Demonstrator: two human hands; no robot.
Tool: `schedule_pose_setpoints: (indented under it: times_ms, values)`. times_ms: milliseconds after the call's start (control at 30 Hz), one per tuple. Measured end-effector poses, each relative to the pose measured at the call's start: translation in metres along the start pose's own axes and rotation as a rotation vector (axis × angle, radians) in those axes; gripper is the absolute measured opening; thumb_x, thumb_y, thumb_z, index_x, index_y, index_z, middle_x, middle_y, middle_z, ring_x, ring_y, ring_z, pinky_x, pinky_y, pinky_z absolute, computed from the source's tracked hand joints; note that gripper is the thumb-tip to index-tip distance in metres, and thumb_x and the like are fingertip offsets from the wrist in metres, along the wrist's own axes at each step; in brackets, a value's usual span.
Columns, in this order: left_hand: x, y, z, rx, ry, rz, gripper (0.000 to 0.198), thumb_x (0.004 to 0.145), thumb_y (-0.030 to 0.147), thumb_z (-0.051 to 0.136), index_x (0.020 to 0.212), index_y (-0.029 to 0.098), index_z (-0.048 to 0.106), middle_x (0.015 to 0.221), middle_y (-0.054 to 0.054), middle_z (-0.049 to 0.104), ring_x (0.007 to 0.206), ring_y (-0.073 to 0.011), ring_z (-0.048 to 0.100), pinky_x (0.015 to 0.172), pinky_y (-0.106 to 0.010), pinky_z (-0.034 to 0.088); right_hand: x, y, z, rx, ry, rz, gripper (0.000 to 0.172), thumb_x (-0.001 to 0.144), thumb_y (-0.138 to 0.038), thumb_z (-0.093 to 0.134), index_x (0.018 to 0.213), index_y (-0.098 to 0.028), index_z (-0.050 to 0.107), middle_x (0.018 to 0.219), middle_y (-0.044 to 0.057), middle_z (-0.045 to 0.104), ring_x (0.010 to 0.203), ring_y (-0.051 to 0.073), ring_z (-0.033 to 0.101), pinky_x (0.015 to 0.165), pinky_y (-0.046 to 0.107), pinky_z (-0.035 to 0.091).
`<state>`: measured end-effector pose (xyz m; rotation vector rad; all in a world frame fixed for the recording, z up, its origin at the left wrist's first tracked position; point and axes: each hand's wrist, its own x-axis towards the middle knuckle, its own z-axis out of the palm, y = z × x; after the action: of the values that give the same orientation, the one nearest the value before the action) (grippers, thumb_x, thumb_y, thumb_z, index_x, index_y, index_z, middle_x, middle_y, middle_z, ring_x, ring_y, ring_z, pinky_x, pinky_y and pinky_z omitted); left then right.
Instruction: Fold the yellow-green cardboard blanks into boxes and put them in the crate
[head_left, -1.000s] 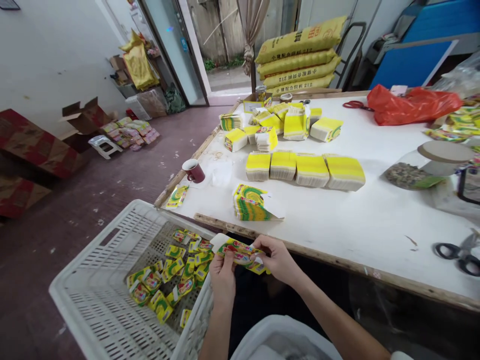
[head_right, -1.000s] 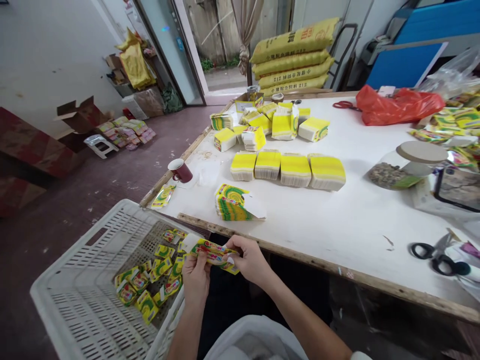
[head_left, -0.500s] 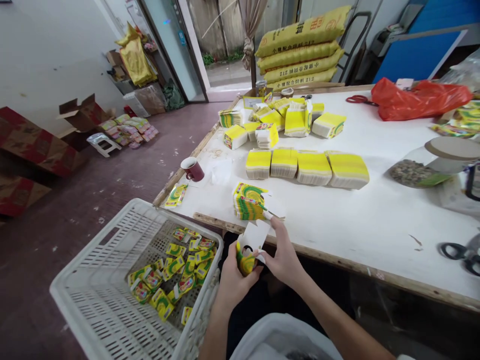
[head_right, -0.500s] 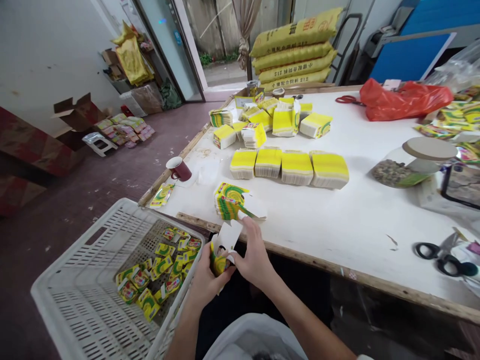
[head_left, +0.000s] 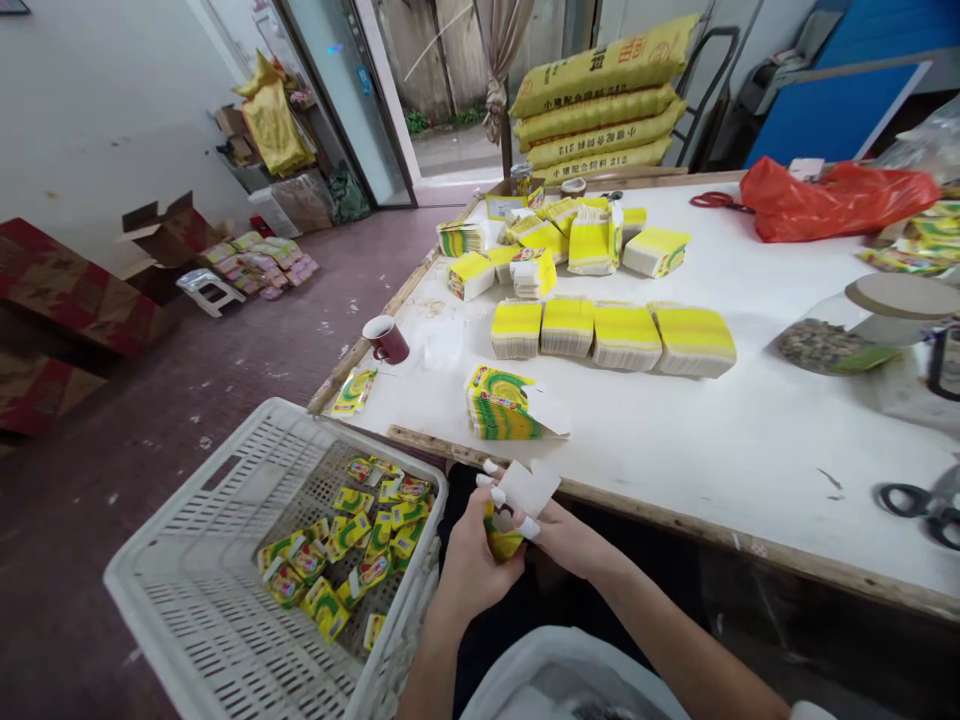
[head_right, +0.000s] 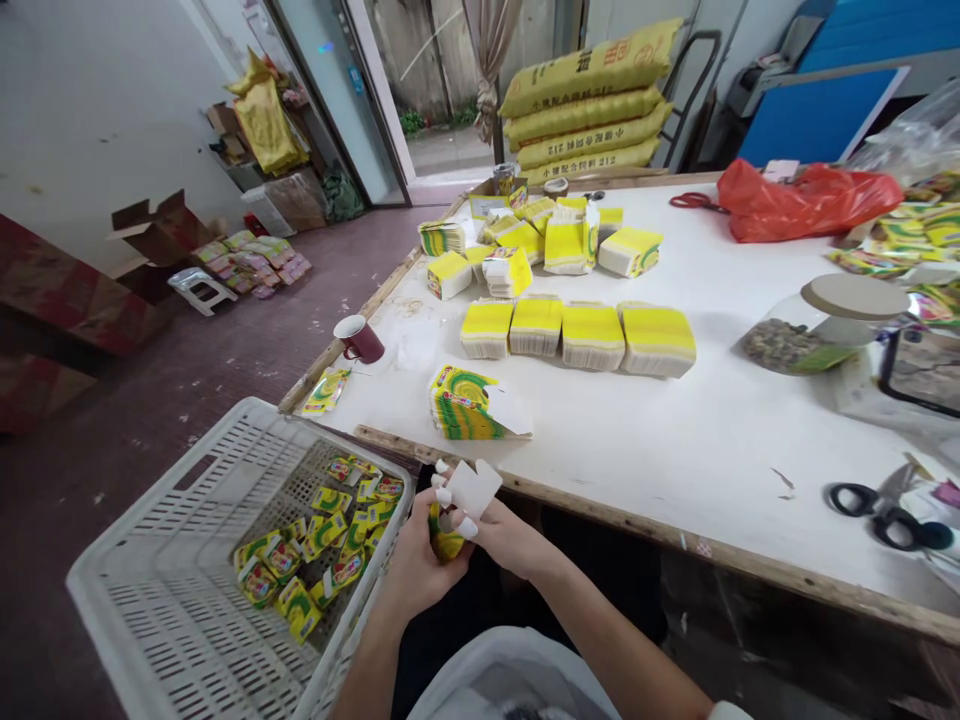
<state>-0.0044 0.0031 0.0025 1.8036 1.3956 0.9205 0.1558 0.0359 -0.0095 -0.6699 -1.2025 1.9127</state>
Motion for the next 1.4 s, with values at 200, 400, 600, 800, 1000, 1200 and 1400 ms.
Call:
schedule_pose_setpoints:
  times_ms: [200, 400, 600, 800, 1000, 1200, 1400]
  values:
    - [0.000, -0.016, 0.012, -0.154, 0.154, -0.128, 0.079, 0.067, 0.013, 0.072, 0.137, 0.022, 0.035, 0.121, -0.011, 0.061, 0.110, -0.0268, 0.065, 0.095, -0.043, 0.052, 0.000, 0.009, -0.007, -0.669, 0.050, -0.313, 0.051, 0.098, -0.017, 0.047, 0.147, -0.028, 0.055, 0.157, 0.008, 0.050, 0.146, 0.025, 0.046, 0.122, 0.046, 0.037]
    - [-0.005, -0.016, -0.002, -0.079, 0.209, -0.181, 0.050, 0.075, 0.031, 0.078, 0.119, 0.021, 0.057, 0.112, -0.010, 0.067, 0.104, -0.0276, 0.065, 0.094, -0.043, 0.052, 0.005, 0.002, -0.022, -0.834, 0.094, -0.395, 0.048, 0.096, -0.014, 0.048, 0.143, -0.022, 0.057, 0.154, 0.016, 0.052, 0.144, 0.026, 0.049, 0.116, 0.044, 0.045]
    - [-0.009, -0.011, -0.014, -0.086, 0.084, -0.251, 0.060, 0.067, 0.034, 0.083, 0.120, 0.019, 0.058, 0.108, -0.009, 0.071, 0.096, -0.0263, 0.069, 0.088, -0.040, 0.055, 0.007, -0.032, -0.029, -0.978, -0.169, -0.193, 0.032, 0.090, -0.005, 0.051, 0.112, -0.020, 0.068, 0.140, 0.016, 0.061, 0.141, 0.027, 0.051, 0.111, 0.043, 0.047]
    - [-0.003, -0.011, -0.020, -0.016, 0.056, -0.204, 0.064, 0.066, 0.031, 0.084, 0.123, 0.019, 0.058, 0.109, -0.009, 0.073, 0.096, -0.0265, 0.070, 0.087, -0.041, 0.056, 0.007, -0.039, -0.027, -0.992, -0.189, -0.180, 0.036, 0.092, -0.007, 0.053, 0.124, -0.020, 0.064, 0.140, 0.016, 0.056, 0.129, 0.024, 0.058, 0.108, 0.041, 0.048]
    - [-0.002, -0.014, -0.027, -0.013, 0.009, -0.163, 0.075, 0.062, 0.025, 0.085, 0.130, 0.021, 0.053, 0.108, -0.007, 0.074, 0.094, -0.0256, 0.072, 0.086, -0.040, 0.057, 0.007, -0.038, -0.039, -0.845, -0.308, -0.212, 0.020, 0.096, -0.019, 0.057, 0.111, -0.021, 0.070, 0.134, 0.013, 0.057, 0.130, 0.024, 0.055, 0.110, 0.041, 0.046]
    - [-0.010, -0.016, -0.009, -0.053, 0.119, -0.188, 0.060, 0.068, 0.033, 0.084, 0.121, 0.019, 0.060, 0.109, -0.009, 0.072, 0.099, -0.0268, 0.070, 0.091, -0.041, 0.056, 0.003, -0.007, -0.024, -0.721, -0.045, -0.274, 0.050, 0.091, -0.024, 0.062, 0.138, -0.020, 0.047, 0.143, 0.018, 0.050, 0.135, 0.028, 0.050, 0.114, 0.049, 0.042]
    - [-0.009, -0.022, -0.010, -0.822, 0.905, -0.217, 0.051, 0.082, 0.068, 0.065, 0.107, 0.024, 0.062, 0.115, -0.007, 0.067, 0.078, -0.0155, 0.062, 0.068, -0.029, 0.054, 0.029, -0.017, -0.027, -0.733, 0.279, -0.297, 0.049, 0.090, -0.036, 0.066, 0.134, -0.022, 0.049, 0.123, 0.011, 0.064, 0.103, 0.022, 0.068, 0.092, 0.040, 0.057]
